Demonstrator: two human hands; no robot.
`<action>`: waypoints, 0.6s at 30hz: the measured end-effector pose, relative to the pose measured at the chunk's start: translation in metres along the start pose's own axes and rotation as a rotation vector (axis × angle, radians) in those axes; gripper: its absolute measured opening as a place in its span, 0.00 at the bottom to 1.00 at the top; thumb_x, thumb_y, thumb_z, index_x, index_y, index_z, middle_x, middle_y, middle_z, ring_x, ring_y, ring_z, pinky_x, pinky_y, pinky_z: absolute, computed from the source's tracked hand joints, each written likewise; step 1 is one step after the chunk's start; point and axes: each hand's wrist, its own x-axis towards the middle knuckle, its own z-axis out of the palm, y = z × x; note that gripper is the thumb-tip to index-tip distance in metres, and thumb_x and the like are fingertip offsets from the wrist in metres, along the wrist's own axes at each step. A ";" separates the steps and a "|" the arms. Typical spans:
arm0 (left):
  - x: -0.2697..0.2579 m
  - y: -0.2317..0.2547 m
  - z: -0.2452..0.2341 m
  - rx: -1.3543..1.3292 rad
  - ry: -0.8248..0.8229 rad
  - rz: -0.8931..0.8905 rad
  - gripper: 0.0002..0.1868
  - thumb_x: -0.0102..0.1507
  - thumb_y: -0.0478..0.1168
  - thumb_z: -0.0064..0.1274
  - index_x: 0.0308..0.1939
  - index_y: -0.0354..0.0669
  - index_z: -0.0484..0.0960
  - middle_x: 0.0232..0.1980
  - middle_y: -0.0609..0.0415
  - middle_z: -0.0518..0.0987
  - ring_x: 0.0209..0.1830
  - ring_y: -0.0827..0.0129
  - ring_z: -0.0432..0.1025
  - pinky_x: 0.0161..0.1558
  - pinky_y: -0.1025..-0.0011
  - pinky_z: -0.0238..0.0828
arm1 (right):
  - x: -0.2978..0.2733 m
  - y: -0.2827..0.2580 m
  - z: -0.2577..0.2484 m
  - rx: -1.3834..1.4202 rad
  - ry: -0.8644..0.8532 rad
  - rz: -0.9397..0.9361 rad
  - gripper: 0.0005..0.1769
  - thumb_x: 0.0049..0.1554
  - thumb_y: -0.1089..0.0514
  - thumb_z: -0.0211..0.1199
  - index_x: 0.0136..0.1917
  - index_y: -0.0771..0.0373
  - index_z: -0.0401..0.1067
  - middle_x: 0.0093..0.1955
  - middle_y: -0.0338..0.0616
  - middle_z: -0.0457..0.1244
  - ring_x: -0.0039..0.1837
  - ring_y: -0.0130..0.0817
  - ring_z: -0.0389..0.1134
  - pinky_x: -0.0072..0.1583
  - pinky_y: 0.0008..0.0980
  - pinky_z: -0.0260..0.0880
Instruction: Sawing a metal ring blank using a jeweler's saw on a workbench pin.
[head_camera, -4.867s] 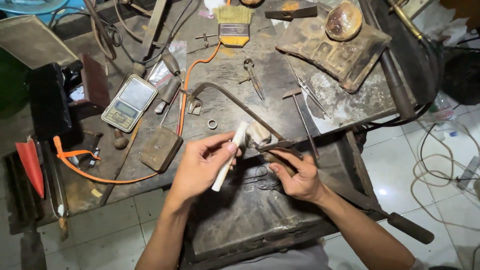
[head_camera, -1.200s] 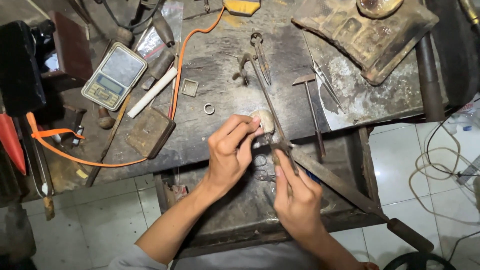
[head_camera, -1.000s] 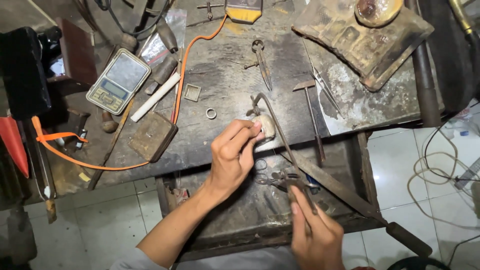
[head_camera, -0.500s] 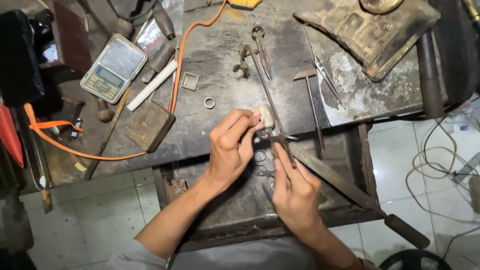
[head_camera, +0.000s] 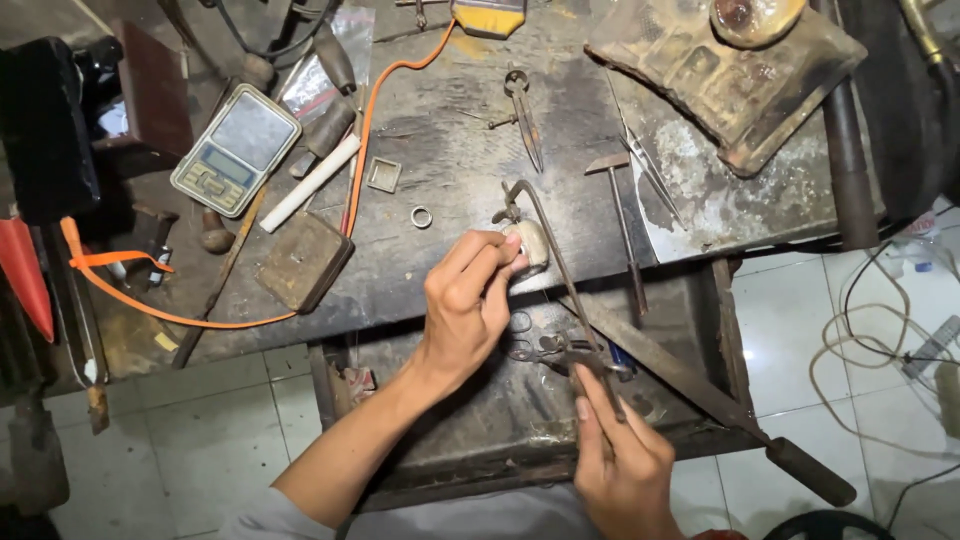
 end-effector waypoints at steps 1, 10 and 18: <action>0.002 0.001 -0.001 -0.001 -0.002 0.000 0.03 0.63 0.18 0.52 0.36 0.23 0.77 0.37 0.42 0.75 0.35 0.58 0.72 0.39 0.69 0.73 | 0.011 0.000 0.007 0.000 0.001 0.002 0.16 0.62 0.65 0.59 0.63 0.69 0.75 0.58 0.46 0.72 0.49 0.31 0.76 0.57 0.27 0.74; 0.004 0.003 -0.002 -0.008 -0.011 -0.008 0.03 0.65 0.19 0.50 0.36 0.23 0.76 0.37 0.42 0.74 0.35 0.58 0.72 0.39 0.68 0.72 | 0.017 -0.005 0.005 0.071 -0.028 -0.054 0.17 0.61 0.69 0.60 0.63 0.76 0.72 0.61 0.54 0.70 0.54 0.36 0.76 0.64 0.29 0.74; 0.002 0.004 -0.003 -0.006 -0.017 -0.016 0.03 0.65 0.21 0.51 0.36 0.24 0.76 0.37 0.43 0.74 0.35 0.58 0.73 0.39 0.68 0.71 | 0.027 -0.002 0.020 0.096 -0.004 -0.015 0.17 0.64 0.66 0.57 0.66 0.70 0.72 0.60 0.54 0.71 0.52 0.36 0.76 0.59 0.29 0.73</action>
